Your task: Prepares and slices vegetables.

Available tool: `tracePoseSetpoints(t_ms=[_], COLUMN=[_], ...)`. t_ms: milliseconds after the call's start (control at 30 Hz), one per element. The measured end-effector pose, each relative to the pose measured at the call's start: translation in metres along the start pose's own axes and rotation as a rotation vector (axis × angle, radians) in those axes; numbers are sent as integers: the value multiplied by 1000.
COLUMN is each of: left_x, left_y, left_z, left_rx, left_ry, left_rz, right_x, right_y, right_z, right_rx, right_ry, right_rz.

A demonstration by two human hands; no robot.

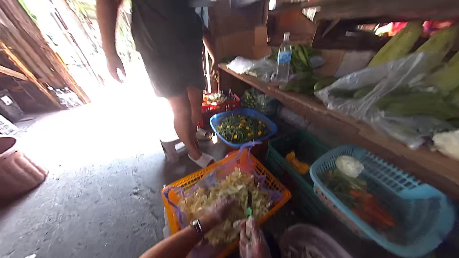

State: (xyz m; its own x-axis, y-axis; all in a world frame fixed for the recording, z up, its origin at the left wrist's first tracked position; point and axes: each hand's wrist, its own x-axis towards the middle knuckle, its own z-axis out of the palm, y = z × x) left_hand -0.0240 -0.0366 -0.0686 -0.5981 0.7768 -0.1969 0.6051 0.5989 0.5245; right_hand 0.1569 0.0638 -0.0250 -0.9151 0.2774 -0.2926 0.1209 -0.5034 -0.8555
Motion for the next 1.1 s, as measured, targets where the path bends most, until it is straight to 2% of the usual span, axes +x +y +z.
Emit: tracePoseSetpoints(t_ms=[133,233,367,533,700,900,1033,1100], left_x=[-11,-15,-23,-26,-13,-9,1,24], left_y=[5,7,4,-3,-15,-19,-12,-19], left_z=[-29,-53,-63,-62,-53,-45,-55,-50], left_rx=[-251,-321,-367,-270,-223,-147,-197,-152], left_ry=[168,166,177,-8,85,59,175,222], left_rz=[-88,-195,-174,-76,-74,-132,-158,-125], right_x=[-8,-7,-6,-5,-5,-5,-4,-3], right_y=[-5,-10,-14,-16,-16,-16,-14,-13], right_z=[-3,-8,-11,-10,-10,-9,-10,-11], right_rx=[304,422,427,399,399,376,378,388], right_ry=[124,175,183,182,172,168,137,126], right_rz=[15,-32,-79,-66,-57,-54,-47,-40])
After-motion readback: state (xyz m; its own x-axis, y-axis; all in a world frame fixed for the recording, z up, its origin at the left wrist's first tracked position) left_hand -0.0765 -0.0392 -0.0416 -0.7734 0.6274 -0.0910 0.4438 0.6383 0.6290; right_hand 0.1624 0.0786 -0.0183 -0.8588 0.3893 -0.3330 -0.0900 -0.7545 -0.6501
